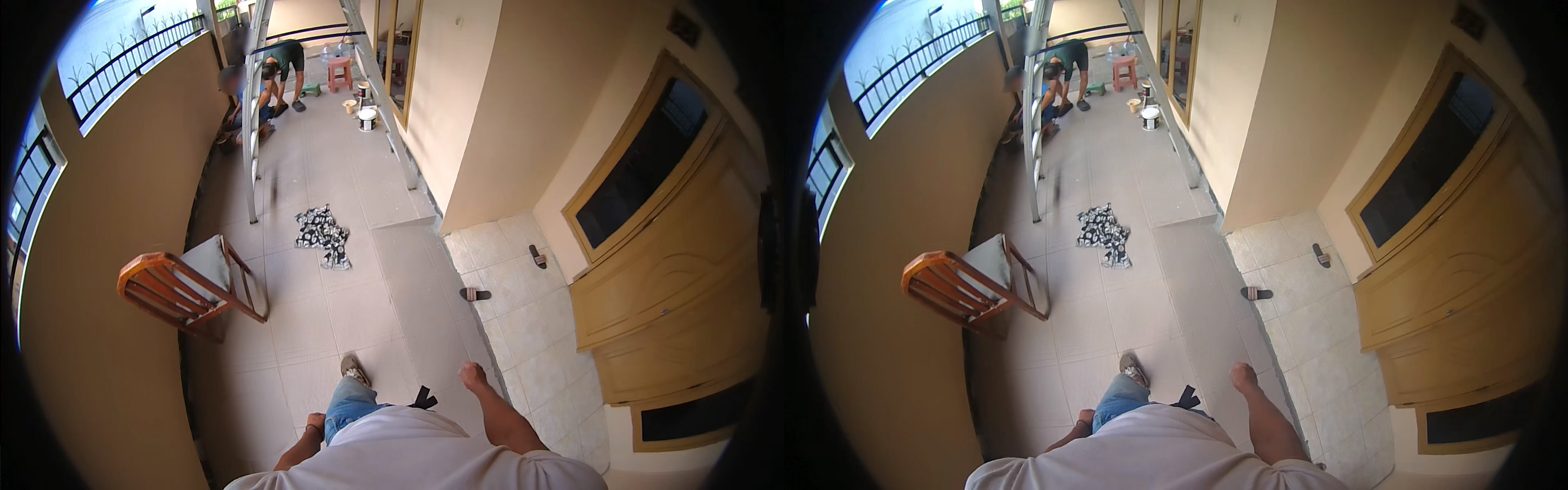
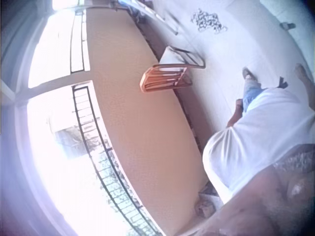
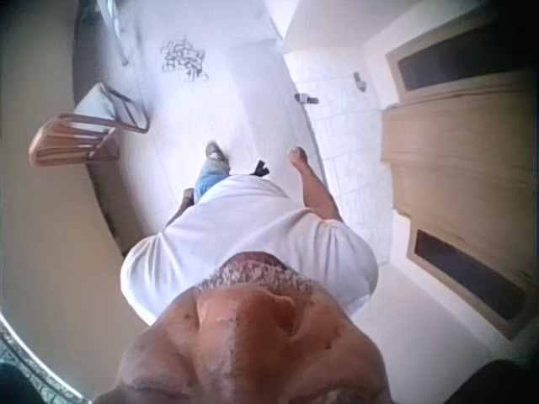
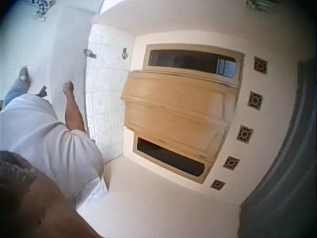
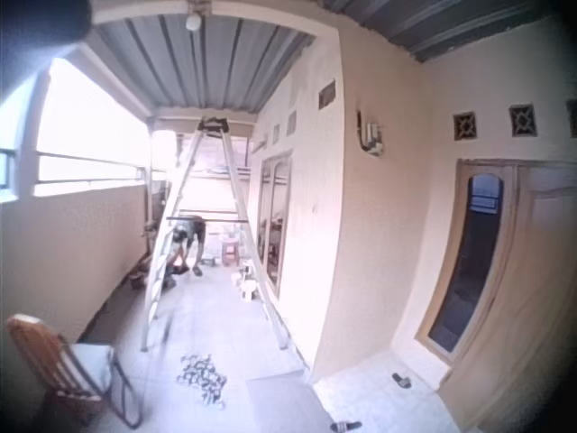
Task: The person stands on a ladder and paints the ceiling using a brush and a small container of paint. They repeatedly dip the brush into the container and apply paint to the ceiling surface. The person descends the ladder and walks away at the end.
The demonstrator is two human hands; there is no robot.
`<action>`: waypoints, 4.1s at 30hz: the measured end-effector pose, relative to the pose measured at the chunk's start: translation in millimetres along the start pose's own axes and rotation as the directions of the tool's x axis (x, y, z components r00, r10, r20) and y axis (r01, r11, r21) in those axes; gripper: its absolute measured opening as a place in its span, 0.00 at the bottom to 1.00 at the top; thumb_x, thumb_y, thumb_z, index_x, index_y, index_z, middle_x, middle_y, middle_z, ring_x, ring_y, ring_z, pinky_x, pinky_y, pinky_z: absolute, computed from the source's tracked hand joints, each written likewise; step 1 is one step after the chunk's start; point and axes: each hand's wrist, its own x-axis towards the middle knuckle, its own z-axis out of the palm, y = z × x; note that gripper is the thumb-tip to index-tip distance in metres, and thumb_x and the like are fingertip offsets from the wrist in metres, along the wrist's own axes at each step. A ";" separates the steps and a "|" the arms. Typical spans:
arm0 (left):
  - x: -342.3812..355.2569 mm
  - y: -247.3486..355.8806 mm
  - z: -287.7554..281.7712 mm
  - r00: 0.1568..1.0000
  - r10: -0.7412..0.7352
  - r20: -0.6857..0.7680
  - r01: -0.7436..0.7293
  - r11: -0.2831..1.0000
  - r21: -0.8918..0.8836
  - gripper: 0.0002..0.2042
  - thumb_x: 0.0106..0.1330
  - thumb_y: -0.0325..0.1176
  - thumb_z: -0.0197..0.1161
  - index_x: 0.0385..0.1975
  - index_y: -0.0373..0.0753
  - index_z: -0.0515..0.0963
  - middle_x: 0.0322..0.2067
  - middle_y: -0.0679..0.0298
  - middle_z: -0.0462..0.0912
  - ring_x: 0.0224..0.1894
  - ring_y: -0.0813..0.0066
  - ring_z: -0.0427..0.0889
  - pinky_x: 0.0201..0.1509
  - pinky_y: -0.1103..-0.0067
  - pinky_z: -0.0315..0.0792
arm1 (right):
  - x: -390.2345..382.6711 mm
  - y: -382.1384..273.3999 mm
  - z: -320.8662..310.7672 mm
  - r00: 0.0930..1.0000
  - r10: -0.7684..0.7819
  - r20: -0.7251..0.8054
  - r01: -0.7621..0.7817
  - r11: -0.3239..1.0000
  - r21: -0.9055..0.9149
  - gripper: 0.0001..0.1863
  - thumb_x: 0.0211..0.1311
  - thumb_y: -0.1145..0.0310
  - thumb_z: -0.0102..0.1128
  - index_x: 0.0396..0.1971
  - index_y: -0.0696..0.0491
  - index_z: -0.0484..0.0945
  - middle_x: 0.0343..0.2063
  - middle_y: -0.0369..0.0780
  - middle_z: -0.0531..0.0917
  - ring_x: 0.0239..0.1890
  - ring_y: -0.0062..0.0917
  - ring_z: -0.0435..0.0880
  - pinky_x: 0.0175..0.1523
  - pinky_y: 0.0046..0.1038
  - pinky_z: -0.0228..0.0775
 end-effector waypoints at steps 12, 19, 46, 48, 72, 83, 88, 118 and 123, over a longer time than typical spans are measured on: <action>156.9 -117.0 -192.0 0.894 -0.385 0.228 0.352 0.288 -0.891 0.12 0.60 0.34 0.63 0.36 0.30 0.84 0.26 0.57 0.86 0.25 0.69 0.86 0.27 0.72 0.83 | 28.7 -132.6 54.5 0.952 -0.047 0.303 0.049 0.999 0.000 0.14 0.58 0.61 0.58 0.32 0.54 0.88 0.37 0.50 0.87 0.41 0.45 0.87 0.47 0.44 0.78; 275.3 -143.3 -271.9 0.887 -0.426 0.181 0.200 0.001 -0.980 0.12 0.63 0.32 0.63 0.42 0.32 0.81 0.27 0.59 0.84 0.22 0.70 0.82 0.24 0.72 0.80 | 151.2 -224.3 -27.5 0.984 -0.011 0.176 -0.001 0.997 0.072 0.18 0.56 0.52 0.64 0.36 0.53 0.84 0.35 0.47 0.87 0.43 0.41 0.85 0.48 0.42 0.76; 563.8 -361.2 -480.5 0.891 0.369 -0.265 -0.454 0.740 -0.496 0.14 0.69 0.39 0.55 0.49 0.45 0.81 0.51 0.52 0.82 0.56 0.51 0.79 0.59 0.62 0.74 | 454.3 -451.5 -96.9 0.952 -0.291 -0.092 0.273 0.946 -0.174 0.15 0.60 0.56 0.60 0.36 0.50 0.86 0.41 0.51 0.84 0.49 0.39 0.81 0.58 0.41 0.72; 583.3 -383.6 -514.4 0.898 0.433 -0.085 -0.426 0.800 -0.423 0.17 0.69 0.41 0.57 0.55 0.45 0.78 0.55 0.53 0.80 0.58 0.51 0.77 0.63 0.63 0.71 | 446.2 -468.2 -70.7 0.993 -0.036 0.114 0.049 0.992 -0.112 0.17 0.64 0.54 0.57 0.43 0.48 0.84 0.47 0.52 0.81 0.53 0.38 0.80 0.60 0.41 0.71; 699.3 -374.4 -747.6 0.829 0.550 0.105 -0.461 0.777 -0.429 0.20 0.68 0.45 0.58 0.55 0.43 0.78 0.56 0.51 0.78 0.59 0.55 0.75 0.65 0.66 0.67 | 468.8 -607.3 -131.6 0.993 0.110 0.038 -0.109 0.994 -0.029 0.17 0.63 0.54 0.58 0.41 0.49 0.84 0.45 0.51 0.82 0.51 0.39 0.81 0.58 0.41 0.72; 628.6 -353.0 -787.0 0.859 0.512 0.011 -0.423 0.720 -0.550 0.19 0.68 0.44 0.58 0.55 0.43 0.79 0.54 0.52 0.79 0.57 0.57 0.76 0.63 0.66 0.68 | 478.1 -611.9 -150.9 0.999 0.017 0.037 -0.016 0.999 -0.028 0.17 0.62 0.54 0.58 0.41 0.49 0.84 0.44 0.51 0.82 0.51 0.39 0.81 0.57 0.41 0.72; 573.3 -347.9 -791.0 0.903 0.421 -0.079 -0.388 0.726 -0.568 0.19 0.67 0.44 0.58 0.54 0.42 0.79 0.53 0.52 0.79 0.56 0.57 0.76 0.62 0.67 0.69 | 488.0 -609.5 -166.4 0.994 -0.104 0.017 0.105 0.994 -0.027 0.17 0.62 0.54 0.58 0.41 0.50 0.84 0.44 0.51 0.83 0.50 0.39 0.81 0.57 0.41 0.72; 253.2 -239.4 -602.7 0.951 -0.014 -0.308 -0.237 0.609 -0.757 0.18 0.66 0.43 0.60 0.52 0.41 0.80 0.48 0.54 0.81 0.49 0.61 0.78 0.55 0.69 0.72 | 332.4 -530.9 -142.4 0.905 -0.423 0.037 0.424 0.905 -0.026 0.17 0.61 0.53 0.59 0.39 0.51 0.84 0.41 0.50 0.83 0.48 0.39 0.82 0.54 0.41 0.73; 218.8 -253.8 -571.9 0.950 -0.045 -0.307 -0.226 0.580 -0.783 0.18 0.66 0.42 0.60 0.52 0.41 0.80 0.47 0.55 0.82 0.48 0.61 0.78 0.54 0.69 0.72 | 298.7 -539.4 -127.2 0.906 -0.421 0.050 0.423 0.905 -0.041 0.17 0.60 0.53 0.60 0.38 0.51 0.84 0.41 0.50 0.83 0.47 0.40 0.82 0.54 0.41 0.73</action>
